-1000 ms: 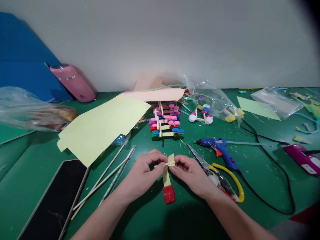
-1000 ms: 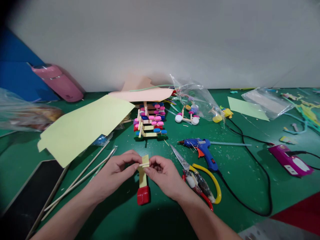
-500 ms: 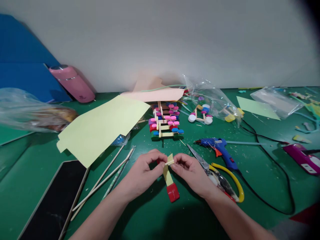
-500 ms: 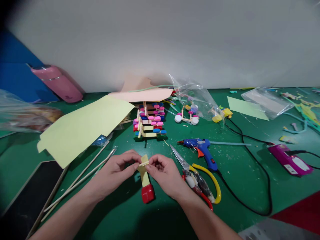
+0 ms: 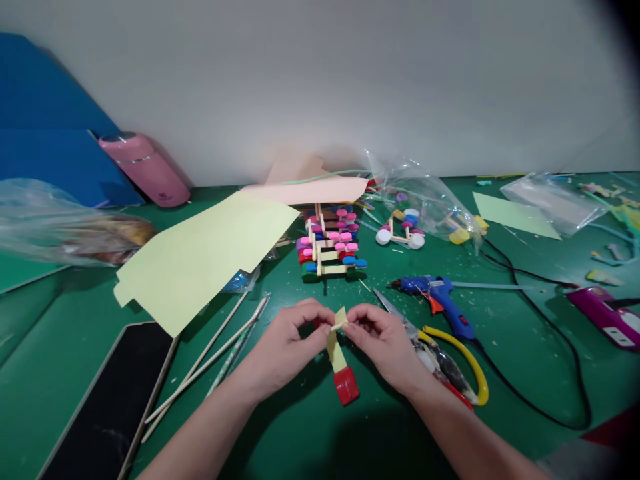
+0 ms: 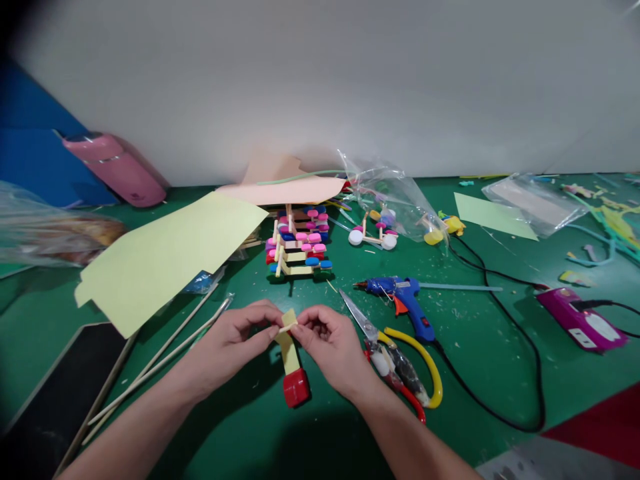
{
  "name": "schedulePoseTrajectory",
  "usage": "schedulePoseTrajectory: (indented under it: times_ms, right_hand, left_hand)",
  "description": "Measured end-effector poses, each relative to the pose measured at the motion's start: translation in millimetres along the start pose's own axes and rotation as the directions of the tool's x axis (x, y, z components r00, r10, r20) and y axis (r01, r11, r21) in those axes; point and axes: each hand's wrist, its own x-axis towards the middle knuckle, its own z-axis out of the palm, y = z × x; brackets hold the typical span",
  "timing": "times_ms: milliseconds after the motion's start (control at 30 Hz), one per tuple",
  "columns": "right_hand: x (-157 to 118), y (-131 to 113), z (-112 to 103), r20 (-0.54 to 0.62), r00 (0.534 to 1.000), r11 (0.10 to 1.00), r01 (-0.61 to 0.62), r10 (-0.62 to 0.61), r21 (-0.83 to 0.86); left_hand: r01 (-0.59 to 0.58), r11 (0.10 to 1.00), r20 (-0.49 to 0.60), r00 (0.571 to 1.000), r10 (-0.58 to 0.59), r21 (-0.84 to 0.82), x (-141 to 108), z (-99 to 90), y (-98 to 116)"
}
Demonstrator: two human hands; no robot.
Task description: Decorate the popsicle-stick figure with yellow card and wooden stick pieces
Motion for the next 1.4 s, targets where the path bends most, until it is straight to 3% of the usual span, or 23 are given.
schedulePoseTrajectory:
  times_ms: [367, 600, 1033, 1400]
  right_hand:
    - [-7.0, 2.8, 9.6, -0.072, 0.996, 0.998, 0.053, -0.055, -0.032]
    - [-7.4, 2.6, 7.1, -0.038, 0.996, 0.997, 0.077, -0.078, -0.023]
    - [-8.3, 7.2, 4.8, -0.072, 0.993, 0.993, 0.089, -0.095, -0.078]
    - [-9.9, 7.8, 4.2, -0.065, 0.993, 0.992, 0.098, -0.103, -0.076]
  left_hand:
    - [0.008, 1.0, -0.099, 0.995, -0.006, 0.02, -1.6, 10.3, 0.6]
    - [0.01, 1.0, -0.1, 0.995, -0.012, -0.026, 1.7, 12.4, 0.4]
    - [-0.019, 0.999, -0.077, 0.997, 0.022, 0.039, -1.4, 14.6, -1.7]
    - [-0.058, 0.998, -0.121, 0.991, 0.058, 0.0, 0.1, 19.7, -4.2]
